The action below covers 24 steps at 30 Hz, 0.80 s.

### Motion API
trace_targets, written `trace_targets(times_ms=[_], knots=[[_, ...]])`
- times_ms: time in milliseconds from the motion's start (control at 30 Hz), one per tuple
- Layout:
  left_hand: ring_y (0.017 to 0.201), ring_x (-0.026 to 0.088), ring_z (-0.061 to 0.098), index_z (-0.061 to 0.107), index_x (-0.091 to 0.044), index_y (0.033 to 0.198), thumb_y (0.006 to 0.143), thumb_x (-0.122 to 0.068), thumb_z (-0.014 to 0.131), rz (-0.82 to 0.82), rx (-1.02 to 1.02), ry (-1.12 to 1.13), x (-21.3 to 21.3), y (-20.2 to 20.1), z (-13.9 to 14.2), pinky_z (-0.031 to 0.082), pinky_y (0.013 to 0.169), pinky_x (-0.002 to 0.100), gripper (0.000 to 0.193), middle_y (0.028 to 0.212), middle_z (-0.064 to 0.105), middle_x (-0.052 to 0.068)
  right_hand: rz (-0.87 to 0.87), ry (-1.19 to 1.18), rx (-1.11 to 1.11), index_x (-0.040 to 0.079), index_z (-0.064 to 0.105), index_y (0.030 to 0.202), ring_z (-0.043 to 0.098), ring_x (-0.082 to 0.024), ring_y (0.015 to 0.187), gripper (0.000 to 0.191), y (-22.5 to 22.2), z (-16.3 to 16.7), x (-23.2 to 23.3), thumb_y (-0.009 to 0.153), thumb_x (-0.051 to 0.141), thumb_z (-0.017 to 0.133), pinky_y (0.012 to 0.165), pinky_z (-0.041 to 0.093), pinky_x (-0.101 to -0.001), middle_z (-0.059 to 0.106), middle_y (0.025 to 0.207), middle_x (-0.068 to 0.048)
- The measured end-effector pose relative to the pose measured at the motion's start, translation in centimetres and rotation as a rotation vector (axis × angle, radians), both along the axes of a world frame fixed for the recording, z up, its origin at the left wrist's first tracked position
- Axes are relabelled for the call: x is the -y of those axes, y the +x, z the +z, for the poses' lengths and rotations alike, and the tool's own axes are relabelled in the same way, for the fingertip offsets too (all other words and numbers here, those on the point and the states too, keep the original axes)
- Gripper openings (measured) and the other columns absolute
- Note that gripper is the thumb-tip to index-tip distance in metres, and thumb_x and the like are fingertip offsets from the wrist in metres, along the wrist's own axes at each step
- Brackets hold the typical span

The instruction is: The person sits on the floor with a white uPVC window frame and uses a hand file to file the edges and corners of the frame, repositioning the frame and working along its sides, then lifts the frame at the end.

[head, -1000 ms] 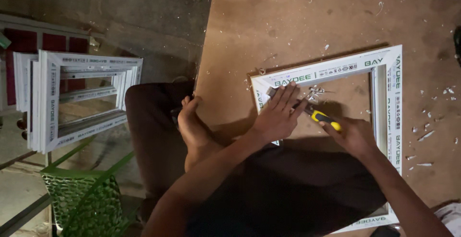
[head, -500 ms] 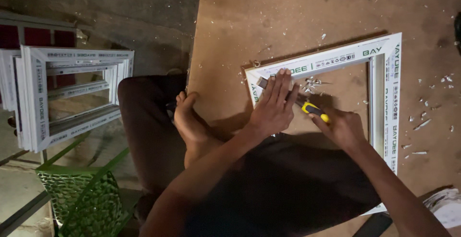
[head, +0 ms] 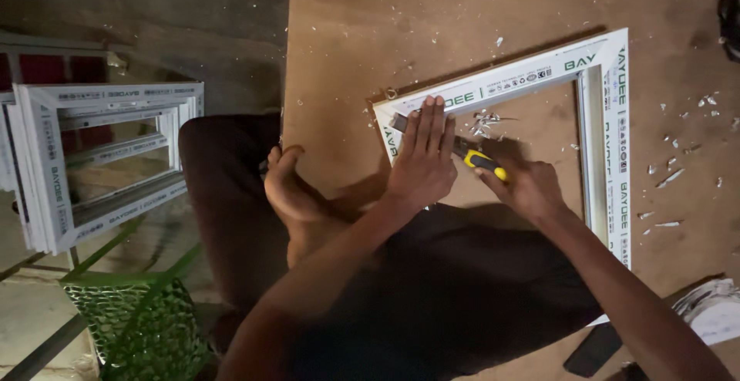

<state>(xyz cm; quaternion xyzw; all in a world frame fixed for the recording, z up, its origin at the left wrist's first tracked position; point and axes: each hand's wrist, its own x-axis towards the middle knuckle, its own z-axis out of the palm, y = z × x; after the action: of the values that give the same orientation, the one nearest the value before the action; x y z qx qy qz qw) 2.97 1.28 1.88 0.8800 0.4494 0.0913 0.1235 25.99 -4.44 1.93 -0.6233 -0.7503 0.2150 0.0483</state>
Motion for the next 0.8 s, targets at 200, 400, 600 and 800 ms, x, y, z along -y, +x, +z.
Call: trace_targets(times_ms=[200,400,600,800], knots=[[0.155,0.050,0.020,0.046,0.014,0.147,0.089,-0.032,0.059,0.041,0.056,-0.052,0.4,-0.1,-0.5,0.016,0.129,0.059,0.076,0.162,0.026,0.038,-0.006,0.064,-0.121,0.008,0.065,0.131,0.070,-0.035,0.068,0.051,-1.5,1.4,-0.8,0.094,0.041,0.069,0.055,0.055,-0.0427,0.072,0.113,-0.020],[0.152,0.055,0.017,0.035,0.018,0.145,0.079,-0.036,0.069,0.319,0.152,-0.220,-0.3,-0.4,-1.6,0.013,0.124,0.065,0.091,0.158,0.022,0.040,0.080,0.084,-0.002,0.012,0.069,0.119,0.072,-0.035,0.075,0.044,-6.7,1.1,-5.2,0.093,0.047,0.070,0.058,0.056,-0.0443,0.074,0.105,-0.014],[0.158,0.043,0.024,0.045,0.005,0.149,0.093,-0.027,0.063,0.014,0.241,-0.061,-1.0,-1.3,-1.2,0.018,0.131,0.061,0.068,0.164,0.030,0.029,0.073,-0.025,0.104,0.019,0.073,0.124,0.069,-0.031,0.057,0.047,-2.6,2.3,-4.7,0.087,0.049,0.071,0.050,0.054,-0.0427,0.076,0.088,-0.011],[0.155,0.039,0.029,0.053,0.000,0.149,0.090,-0.018,0.058,-0.172,0.144,-0.010,-1.0,-1.6,-0.2,0.022,0.129,0.055,0.062,0.163,0.037,0.026,-0.011,-0.050,0.106,0.017,0.075,0.122,0.067,-0.032,0.054,0.047,1.6,1.8,-0.9,0.087,0.048,0.074,0.053,0.054,-0.0424,0.070,0.067,-0.013]])
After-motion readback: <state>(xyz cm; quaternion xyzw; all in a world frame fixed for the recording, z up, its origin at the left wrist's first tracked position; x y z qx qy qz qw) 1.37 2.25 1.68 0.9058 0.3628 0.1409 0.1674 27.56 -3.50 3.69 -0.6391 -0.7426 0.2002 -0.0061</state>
